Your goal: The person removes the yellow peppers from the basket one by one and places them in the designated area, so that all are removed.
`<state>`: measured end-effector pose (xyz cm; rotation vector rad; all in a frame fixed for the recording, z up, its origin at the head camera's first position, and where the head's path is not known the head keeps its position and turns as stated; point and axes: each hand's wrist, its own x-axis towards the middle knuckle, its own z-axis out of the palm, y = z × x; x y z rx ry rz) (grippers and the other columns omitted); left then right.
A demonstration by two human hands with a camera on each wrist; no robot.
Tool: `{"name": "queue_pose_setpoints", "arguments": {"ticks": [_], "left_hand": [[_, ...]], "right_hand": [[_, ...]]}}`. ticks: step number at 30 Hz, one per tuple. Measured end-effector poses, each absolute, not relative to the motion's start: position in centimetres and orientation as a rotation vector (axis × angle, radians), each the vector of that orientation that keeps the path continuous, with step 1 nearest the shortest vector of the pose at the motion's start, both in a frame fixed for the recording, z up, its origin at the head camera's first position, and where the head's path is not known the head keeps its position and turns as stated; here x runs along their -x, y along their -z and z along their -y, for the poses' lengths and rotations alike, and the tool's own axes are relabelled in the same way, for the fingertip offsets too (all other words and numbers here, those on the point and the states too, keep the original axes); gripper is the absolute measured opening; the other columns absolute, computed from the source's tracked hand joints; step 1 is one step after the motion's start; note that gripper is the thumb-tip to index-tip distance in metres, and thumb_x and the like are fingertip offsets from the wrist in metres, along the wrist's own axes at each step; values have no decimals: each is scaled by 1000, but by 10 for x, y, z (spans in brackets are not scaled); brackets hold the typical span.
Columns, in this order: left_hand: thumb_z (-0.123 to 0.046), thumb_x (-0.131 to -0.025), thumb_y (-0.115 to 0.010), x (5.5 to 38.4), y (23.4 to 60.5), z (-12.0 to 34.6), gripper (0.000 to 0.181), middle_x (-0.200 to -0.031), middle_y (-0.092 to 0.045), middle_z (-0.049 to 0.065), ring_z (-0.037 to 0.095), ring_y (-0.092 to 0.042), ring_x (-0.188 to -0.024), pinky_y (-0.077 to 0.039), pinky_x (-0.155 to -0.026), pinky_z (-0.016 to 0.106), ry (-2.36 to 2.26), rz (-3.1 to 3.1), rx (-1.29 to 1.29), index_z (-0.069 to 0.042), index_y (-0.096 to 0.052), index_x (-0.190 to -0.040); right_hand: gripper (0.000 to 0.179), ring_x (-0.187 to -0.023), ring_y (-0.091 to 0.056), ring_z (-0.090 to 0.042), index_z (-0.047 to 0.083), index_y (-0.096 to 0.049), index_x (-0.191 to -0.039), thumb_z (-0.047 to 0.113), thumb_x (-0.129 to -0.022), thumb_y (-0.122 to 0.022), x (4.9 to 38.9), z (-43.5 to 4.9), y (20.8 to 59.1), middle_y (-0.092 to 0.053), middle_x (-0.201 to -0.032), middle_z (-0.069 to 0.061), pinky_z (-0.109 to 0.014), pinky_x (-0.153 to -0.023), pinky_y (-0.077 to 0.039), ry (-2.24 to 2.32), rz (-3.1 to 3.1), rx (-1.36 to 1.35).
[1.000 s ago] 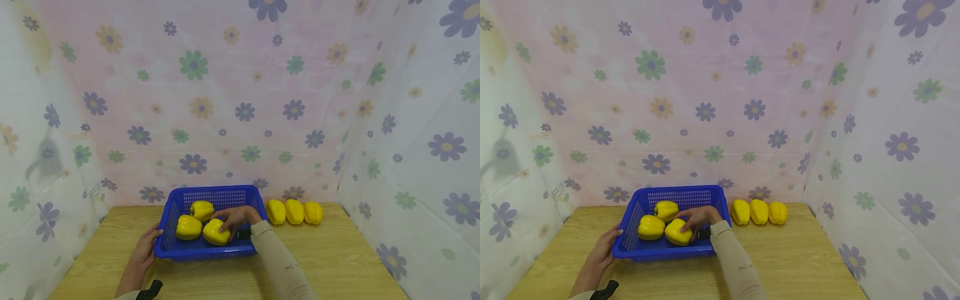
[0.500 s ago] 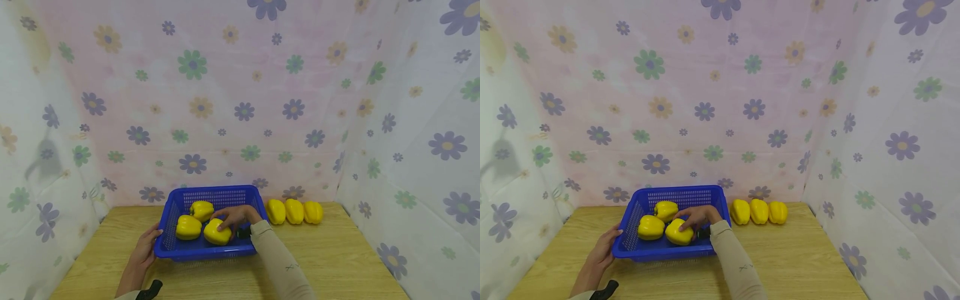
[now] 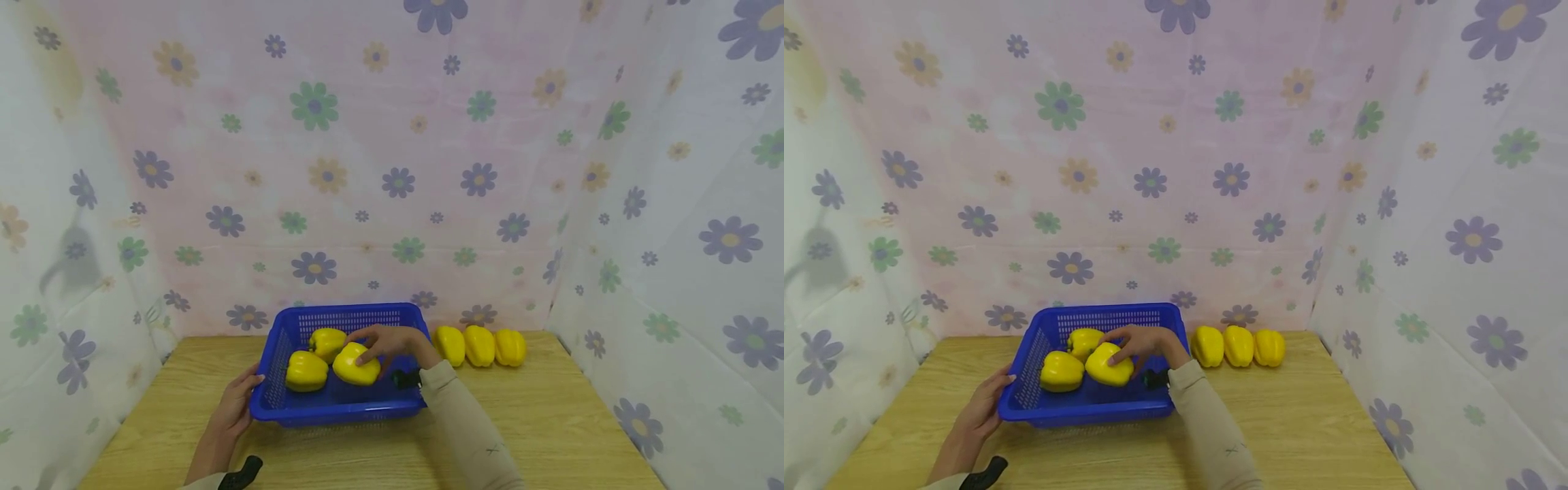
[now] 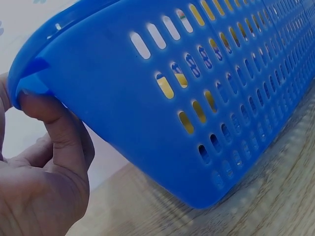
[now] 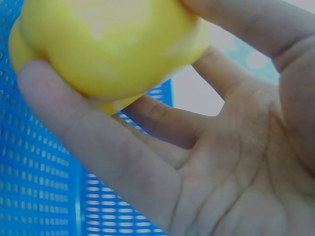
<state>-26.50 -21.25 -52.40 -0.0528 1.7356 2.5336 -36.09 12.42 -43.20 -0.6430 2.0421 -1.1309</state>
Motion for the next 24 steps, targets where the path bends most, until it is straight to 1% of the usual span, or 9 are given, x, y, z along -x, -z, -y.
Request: {"name": "queue_pose_setpoints", "arguments": {"ticks": [1, 3, 9, 12, 15, 17, 20, 22, 24], "left_hand": [[-7, -104, -47, 265, 525, 213, 27, -108, -70, -11, 5, -67, -98, -59, -83, 23, -2539, -1726, 38, -27, -61, -114], [-7, -104, -47, 264, 525, 214, 29, -109, -70, -10, 6, -68, -98, -59, -83, 24, -2544, -1715, 14, -30, -62, -109], [-7, -104, -46, 264, 525, 216, 31, -107, -71, -10, 5, -67, -97, -59, -83, 23, -2533, -1711, 33, -33, -64, -106], [-9, -104, -46, 265, 523, 216, 28, -107, -70, -13, 5, -67, -98, -58, -84, 23, -2511, -1738, 69, -26, -58, -122], [-10, -105, -46, 266, 521, 216, 41, -108, -69, -16, 3, -66, -101, -58, -87, 23, -2483, -1752, 94, -14, -42, -145], [-10, -104, -46, 266, 520, 216, 47, -107, -69, -16, 3, -66, -101, -57, -88, 22, -2476, -1755, 95, -8, -33, -150], [-9, -104, -46, 266, 521, 215, 38, -108, -69, -14, 4, -67, -101, -58, -87, 23, -2498, -1737, 78, -14, -42, -142], [-8, -104, -46, 266, 523, 215, 29, -108, -70, -12, 5, -67, -100, -58, -86, 24, -2518, -1718, 61, -21, -52, -129], [-7, -104, -46, 266, 524, 215, 26, -108, -71, -11, 6, -68, -100, -59, -84, 24, -2534, -1699, 41, -27, -58, -116]], "right_hand": [[51, -126, -56, -33, 18, -55, -146, 17, -96, -71, 358, -126, 429, -43, -154, -16, -65, -87, -55, 1125, -2055, 655], [51, -127, -56, -33, 18, -55, -146, 16, -97, -70, 351, -129, 423, -44, -153, -15, -64, -86, -56, 1129, -2078, 672], [53, -111, -64, -28, 15, -52, -147, 15, -97, -69, 330, -139, 411, -53, -142, -18, -53, -77, -62, 1293, -2092, 690], [52, -109, -65, -27, 16, -52, -146, 15, -97, -69, 321, -143, 413, -57, -138, -17, -55, -79, -60, 1453, -2059, 681], [52, -114, -64, -28, 14, -52, -147, 11, -98, -68, 312, -146, 419, -55, -141, -16, -58, -81, -59, 1618, -1994, 687], [54, -116, -64, -29, 14, -50, -148, 9, -98, -67, 306, -149, 426, -53, -145, -17, -58, -83, -58, 1705, -1943, 694], [57, -118, -64, -32, 12, -44, -152, 8, -99, -65, 297, -154, 436, -48, -149, -20, -56, -84, -59, 1799, -1876, 737], [61, -119, -64, -32, 12, -39, -155, 12, -100, -64, 289, -158, 443, -46, -150, -21, -53, -84, -60, 1842, -1858, 770], [63, -120, -64, -32, 14, -36, -157, 15, -101, -64, 281, -162, 448, -45, -151, -22, -51, -85, -60, 1896, -1835, 788]]}}
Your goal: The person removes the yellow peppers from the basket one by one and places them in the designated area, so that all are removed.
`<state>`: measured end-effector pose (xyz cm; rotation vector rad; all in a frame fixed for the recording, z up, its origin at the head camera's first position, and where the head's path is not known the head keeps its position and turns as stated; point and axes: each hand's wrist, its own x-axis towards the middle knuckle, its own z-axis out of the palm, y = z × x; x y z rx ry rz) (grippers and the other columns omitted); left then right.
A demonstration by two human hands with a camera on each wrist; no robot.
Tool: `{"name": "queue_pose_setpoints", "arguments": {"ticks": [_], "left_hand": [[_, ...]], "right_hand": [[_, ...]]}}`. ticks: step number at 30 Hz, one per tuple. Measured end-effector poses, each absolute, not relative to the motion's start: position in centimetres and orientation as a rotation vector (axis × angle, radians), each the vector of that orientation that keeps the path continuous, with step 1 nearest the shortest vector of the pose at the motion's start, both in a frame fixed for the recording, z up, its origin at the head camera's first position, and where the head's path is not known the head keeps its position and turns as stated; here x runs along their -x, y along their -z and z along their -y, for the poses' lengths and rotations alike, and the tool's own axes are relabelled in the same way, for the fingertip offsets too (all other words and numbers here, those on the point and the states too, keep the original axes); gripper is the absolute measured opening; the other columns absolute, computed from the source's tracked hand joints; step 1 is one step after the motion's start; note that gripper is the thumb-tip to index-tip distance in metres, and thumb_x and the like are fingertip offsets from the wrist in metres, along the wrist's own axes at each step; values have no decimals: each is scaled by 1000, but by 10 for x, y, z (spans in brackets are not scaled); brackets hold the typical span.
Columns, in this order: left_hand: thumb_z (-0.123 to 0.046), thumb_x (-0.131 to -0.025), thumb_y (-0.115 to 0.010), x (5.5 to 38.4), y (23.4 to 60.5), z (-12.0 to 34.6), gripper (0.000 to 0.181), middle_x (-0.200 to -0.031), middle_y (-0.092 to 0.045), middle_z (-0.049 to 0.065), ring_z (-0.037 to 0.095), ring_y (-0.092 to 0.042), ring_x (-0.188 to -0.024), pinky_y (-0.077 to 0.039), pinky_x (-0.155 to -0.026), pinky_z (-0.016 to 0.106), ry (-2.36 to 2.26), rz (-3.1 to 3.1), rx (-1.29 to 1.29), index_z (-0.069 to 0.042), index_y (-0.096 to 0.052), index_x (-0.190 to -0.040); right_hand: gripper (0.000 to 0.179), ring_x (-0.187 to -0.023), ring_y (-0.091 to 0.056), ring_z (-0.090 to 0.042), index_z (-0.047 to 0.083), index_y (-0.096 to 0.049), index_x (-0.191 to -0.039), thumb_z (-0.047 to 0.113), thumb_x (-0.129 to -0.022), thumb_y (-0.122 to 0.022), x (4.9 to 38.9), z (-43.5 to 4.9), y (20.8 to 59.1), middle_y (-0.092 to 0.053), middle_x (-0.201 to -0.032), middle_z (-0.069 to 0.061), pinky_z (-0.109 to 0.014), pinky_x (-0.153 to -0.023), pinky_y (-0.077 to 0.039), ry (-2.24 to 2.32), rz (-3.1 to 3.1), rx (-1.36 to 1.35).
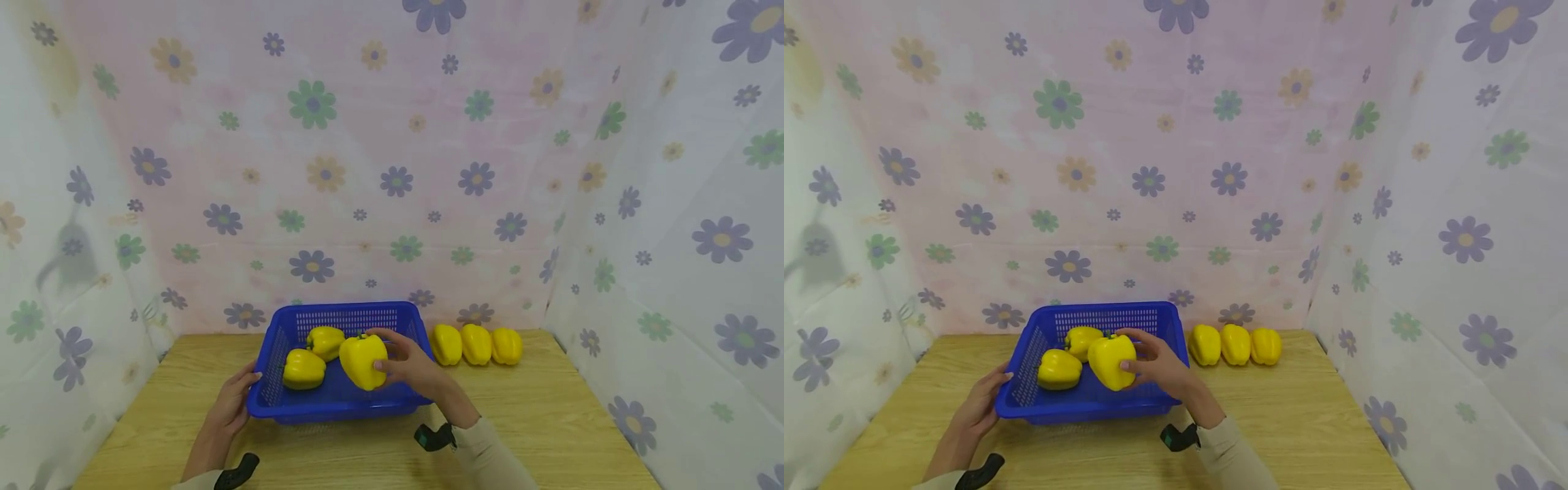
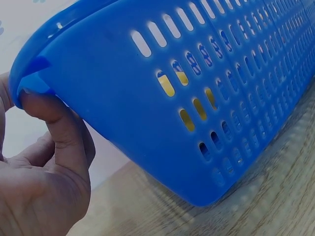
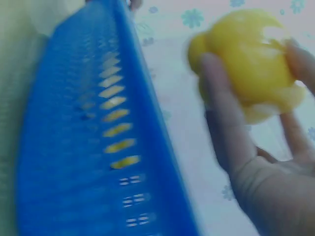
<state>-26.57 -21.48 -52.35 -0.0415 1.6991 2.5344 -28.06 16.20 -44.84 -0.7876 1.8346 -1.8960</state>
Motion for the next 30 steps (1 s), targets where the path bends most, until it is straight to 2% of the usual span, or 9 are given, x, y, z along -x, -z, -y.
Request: {"name": "queue_pose_setpoints", "arguments": {"ticks": [2, 10, 18, 23, 30], "left_hand": [[-7, -104, -46, 266, 524, 215, 28, -108, -71, -10, 7, -68, -99, -59, -84, 24, -2543, -1689, 20, -30, -60, -111], [-5, -104, -46, 266, 523, 215, 32, -108, -71, -8, 7, -68, -98, -59, -82, 24, -2551, -1679, -5, -31, -63, -107], [-7, -105, -46, 265, 521, 216, 28, -109, -69, -9, 7, -67, -99, -59, -84, 25, -2523, -1691, 38, -30, -60, -110], [-6, -105, -45, 266, 522, 216, 30, -110, -68, -9, 6, -67, -100, -59, -85, 24, -2531, -1667, 44, -31, -62, -108], [-6, -106, -43, 266, 523, 216, 32, -110, -68, -10, 6, -67, -99, -59, -85, 24, -2535, -1665, 25, -32, -63, -107]], "right_hand": [[63, -121, -63, -30, 16, -34, -158, 18, -102, -63, 273, -167, 454, -44, -152, -21, -49, -88, -60, 1959, -1805, 786], [54, -121, -63, -24, 26, -34, -155, 13, -106, -52, 248, -194, 479, -51, -145, -10, -42, -94, -58, 2140, -1665, 775], [53, -126, -60, -20, 27, -38, -154, 8, -106, -49, 226, -221, 489, -50, -146, -1, -42, -99, -55, 2240, -1559, 806], [53, -126, -58, -19, 31, -40, -152, 7, -106, -46, 218, -237, 495, -47, -149, 4, -41, -98, -55, 2280, -1502, 795], [53, -120, -58, -17, 33, -39, -150, 5, -105, -41, 214, -260, 502, -47, -146, 3, -38, -93, -57, 2311, -1500, 800]]}}
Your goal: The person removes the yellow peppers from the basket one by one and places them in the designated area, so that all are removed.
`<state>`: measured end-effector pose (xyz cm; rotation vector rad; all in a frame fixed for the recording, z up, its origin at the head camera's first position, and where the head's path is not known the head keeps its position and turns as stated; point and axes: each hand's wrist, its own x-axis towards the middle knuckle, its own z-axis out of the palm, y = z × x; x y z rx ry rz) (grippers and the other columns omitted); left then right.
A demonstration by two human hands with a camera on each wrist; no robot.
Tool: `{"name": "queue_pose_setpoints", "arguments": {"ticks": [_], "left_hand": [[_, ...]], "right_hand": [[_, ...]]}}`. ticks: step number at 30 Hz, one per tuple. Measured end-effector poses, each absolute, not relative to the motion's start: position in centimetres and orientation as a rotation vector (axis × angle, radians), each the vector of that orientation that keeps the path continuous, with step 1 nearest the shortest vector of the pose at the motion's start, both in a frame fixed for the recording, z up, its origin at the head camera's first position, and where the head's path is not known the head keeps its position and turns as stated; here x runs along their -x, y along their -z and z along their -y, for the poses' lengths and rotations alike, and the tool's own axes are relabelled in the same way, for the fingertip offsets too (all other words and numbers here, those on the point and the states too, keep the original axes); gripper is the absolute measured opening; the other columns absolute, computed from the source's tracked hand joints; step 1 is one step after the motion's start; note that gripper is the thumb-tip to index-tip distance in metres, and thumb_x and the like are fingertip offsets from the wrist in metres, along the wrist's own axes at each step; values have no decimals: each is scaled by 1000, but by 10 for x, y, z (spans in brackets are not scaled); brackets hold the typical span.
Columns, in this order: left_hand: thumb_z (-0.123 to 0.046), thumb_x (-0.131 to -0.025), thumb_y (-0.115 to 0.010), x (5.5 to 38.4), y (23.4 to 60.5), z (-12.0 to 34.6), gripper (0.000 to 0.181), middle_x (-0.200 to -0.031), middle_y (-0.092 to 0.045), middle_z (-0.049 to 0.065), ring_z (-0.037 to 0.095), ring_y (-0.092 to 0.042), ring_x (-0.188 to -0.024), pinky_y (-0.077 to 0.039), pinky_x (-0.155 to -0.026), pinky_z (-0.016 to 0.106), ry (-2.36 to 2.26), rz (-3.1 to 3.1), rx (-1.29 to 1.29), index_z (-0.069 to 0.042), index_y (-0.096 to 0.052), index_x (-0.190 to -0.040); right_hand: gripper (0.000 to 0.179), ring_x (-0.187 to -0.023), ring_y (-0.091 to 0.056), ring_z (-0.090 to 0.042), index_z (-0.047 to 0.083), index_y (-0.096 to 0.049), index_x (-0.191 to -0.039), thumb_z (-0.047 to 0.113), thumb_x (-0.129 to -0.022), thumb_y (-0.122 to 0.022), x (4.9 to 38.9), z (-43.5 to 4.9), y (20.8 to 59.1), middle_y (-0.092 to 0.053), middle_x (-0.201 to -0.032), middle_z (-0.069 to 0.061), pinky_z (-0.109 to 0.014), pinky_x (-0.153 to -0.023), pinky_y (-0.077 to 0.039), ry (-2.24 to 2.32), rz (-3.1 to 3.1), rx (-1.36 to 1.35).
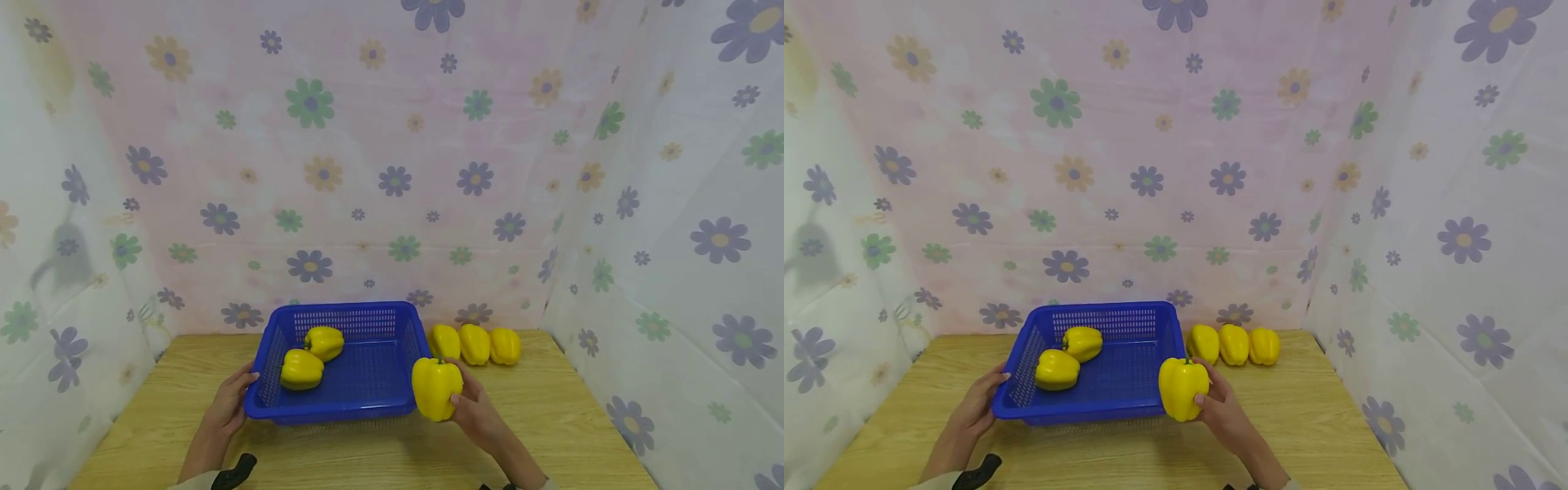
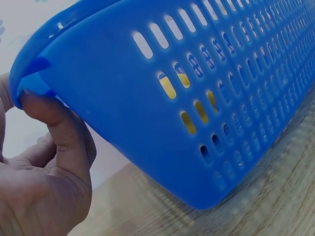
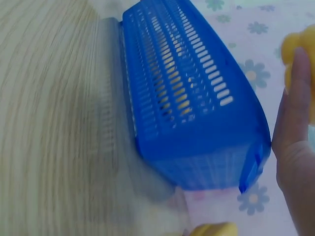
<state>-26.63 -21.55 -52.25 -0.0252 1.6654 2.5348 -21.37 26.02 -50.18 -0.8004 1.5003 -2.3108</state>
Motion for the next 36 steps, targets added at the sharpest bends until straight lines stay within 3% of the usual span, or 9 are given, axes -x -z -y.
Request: {"name": "queue_pose_setpoints", "arguments": {"ticks": [9, 15, 19, 24, 31, 36], "left_hand": [[-5, -106, -43, 267, 523, 215, 33, -108, -71, -8, 7, -68, -97, -59, -83, 24, -2555, -1635, -7, -30, -64, -108], [-6, -106, -43, 268, 524, 215, 32, -108, -71, -7, 7, -69, -97, -59, -83, 24, -2553, -1620, 9, -31, -63, -107], [-7, -106, -44, 267, 522, 216, 27, -108, -71, -9, 7, -68, -99, -59, -85, 25, -2536, -1632, 43, -29, -60, -111], [-9, -106, -45, 266, 521, 217, 24, -109, -70, -11, 6, -67, -101, -58, -87, 25, -2517, -1649, 56, -24, -55, -121], [-7, -105, -45, 267, 524, 216, 32, -109, -72, -8, 8, -69, -99, -59, -83, 25, -2546, -1631, -31, -32, -64, -108], [-3, -104, -42, 267, 525, 215, 36, -109, -73, -3, 9, -70, -96, -60, -79, 24, -2565, -1622, -97, -32, -64, -109]], "right_hand": [[52, -118, -58, -14, 34, -32, -154, 9, -108, -34, 213, -294, 514, -50, -142, 7, -39, -95, -56, 2315, -1617, 634], [49, -116, -62, -14, 39, -40, -150, 14, -109, -44, 216, -306, 519, -54, -138, 6, -44, -95, -56, 2259, -1867, 322], [58, -121, -60, -18, 26, -32, -159, 18, -106, -53, 217, -307, 521, -46, -148, -8, -53, -97, -54, 2184, -1995, 186], [64, -120, -60, -25, 16, -31, -159, 20, -102, -61, 223, -306, 524, -38, -155, -26, -54, -91, -57, 2132, -2097, 65], [71, -123, -58, -30, 7, -26, -160, 20, -101, -63, 232, -307, 531, -31, -157, -32, -53, -88, -59, 2113, -2148, -9], [72, -121, -59, -31, 7, -25, -160, 18, -101, -63, 239, -306, 534, -32, -155, -35, -53, -88, -59, 2121, -2164, -12]]}}
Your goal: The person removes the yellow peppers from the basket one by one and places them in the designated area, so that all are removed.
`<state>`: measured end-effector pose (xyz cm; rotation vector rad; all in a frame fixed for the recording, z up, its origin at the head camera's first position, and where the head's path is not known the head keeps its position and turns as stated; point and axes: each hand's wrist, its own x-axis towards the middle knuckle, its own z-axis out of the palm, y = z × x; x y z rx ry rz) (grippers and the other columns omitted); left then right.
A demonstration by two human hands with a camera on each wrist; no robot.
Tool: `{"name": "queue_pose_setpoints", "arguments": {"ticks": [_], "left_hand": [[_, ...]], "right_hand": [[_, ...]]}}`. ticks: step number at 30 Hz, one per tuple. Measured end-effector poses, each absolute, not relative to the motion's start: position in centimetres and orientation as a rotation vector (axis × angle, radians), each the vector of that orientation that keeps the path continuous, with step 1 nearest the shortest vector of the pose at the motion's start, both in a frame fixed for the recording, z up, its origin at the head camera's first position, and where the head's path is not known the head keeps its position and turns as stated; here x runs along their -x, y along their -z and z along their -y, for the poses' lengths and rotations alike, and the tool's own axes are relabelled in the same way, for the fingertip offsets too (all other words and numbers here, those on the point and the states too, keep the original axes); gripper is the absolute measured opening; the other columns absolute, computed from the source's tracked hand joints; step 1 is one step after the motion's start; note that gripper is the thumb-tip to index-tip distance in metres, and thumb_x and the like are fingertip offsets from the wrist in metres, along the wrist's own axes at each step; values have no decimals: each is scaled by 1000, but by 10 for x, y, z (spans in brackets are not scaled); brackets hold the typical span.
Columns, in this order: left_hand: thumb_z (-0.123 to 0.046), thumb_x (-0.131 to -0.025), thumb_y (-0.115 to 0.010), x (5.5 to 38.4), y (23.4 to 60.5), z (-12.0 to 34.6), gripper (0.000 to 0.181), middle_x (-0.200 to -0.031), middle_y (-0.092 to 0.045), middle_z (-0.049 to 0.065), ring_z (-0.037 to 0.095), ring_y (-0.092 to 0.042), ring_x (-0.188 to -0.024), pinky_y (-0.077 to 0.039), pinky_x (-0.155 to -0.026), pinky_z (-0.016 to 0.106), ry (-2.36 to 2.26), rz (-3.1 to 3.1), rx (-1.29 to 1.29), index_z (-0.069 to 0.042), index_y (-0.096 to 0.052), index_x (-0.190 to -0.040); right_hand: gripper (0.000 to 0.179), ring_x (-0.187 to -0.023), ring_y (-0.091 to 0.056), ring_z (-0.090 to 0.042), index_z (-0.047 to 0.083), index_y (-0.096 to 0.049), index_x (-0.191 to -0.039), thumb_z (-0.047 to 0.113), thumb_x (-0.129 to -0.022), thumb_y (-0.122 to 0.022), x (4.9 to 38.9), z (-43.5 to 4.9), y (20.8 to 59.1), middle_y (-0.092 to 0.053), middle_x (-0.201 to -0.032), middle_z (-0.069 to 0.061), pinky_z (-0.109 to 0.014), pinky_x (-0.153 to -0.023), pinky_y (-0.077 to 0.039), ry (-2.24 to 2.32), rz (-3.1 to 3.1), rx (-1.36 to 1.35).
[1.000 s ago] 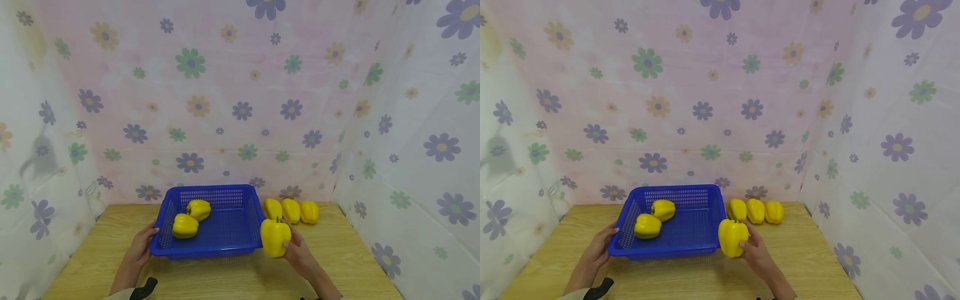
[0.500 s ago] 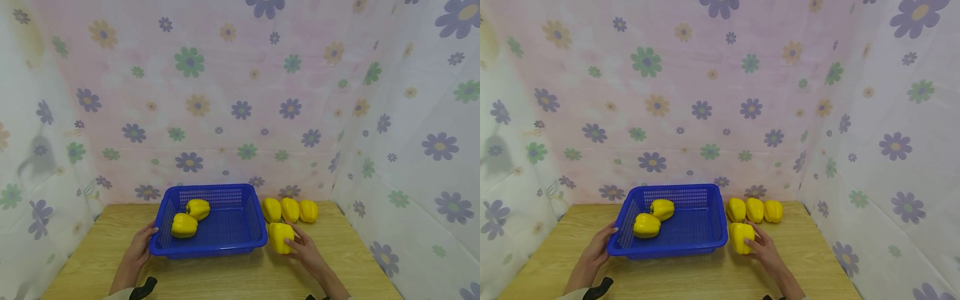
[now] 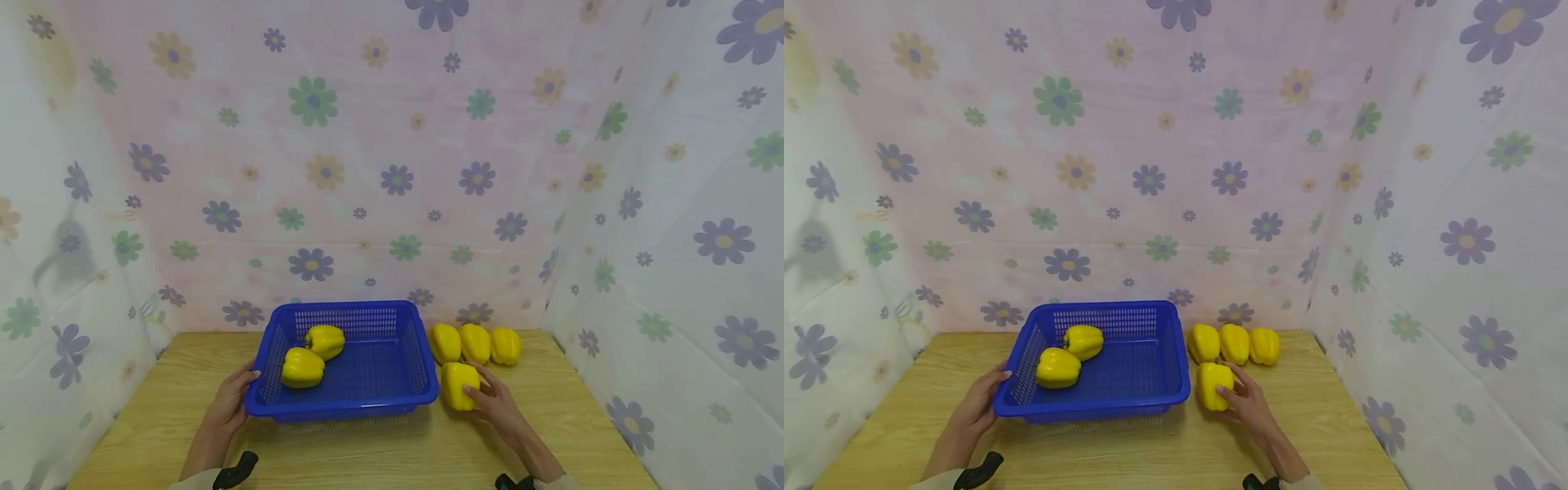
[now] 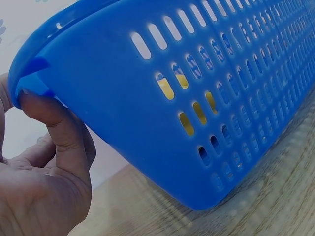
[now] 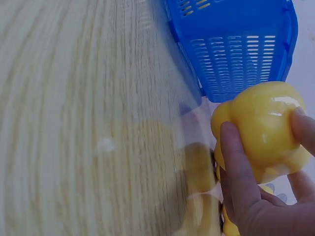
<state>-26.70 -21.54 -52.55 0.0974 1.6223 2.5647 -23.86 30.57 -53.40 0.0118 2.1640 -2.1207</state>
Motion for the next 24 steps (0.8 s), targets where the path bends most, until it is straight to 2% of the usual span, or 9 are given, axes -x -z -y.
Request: {"name": "queue_pose_setpoints", "arguments": {"ticks": [7, 16, 24], "left_hand": [[-6, -103, -45, 266, 524, 214, 33, -108, -72, -5, 9, -70, -96, -60, -80, 24, -2559, -1650, -36, -33, -64, -107], [-3, -104, -43, 267, 525, 217, 34, -105, -73, -4, 9, -70, -93, -60, -78, 23, -2586, -1596, -48, -29, -64, -106], [-5, -104, -44, 267, 525, 216, 33, -106, -72, -7, 8, -69, -95, -60, -80, 23, -2559, -1628, -17, -31, -64, -106]], "right_hand": [[67, -128, -52, -35, 5, -24, -160, 17, -103, -60, 245, -306, 535, -26, -158, -35, -54, -89, -58, 2086, -2178, 64], [59, -111, -60, -30, 0, -32, -156, 17, -105, -56, 254, -301, 533, -33, -148, -35, -50, -83, -61, 1967, -2326, 74], [59, -114, -60, -37, -3, -34, -155, 16, -104, -57, 254, -296, 524, -36, -147, -40, -51, -80, -61, 1851, -2440, -38]]}}
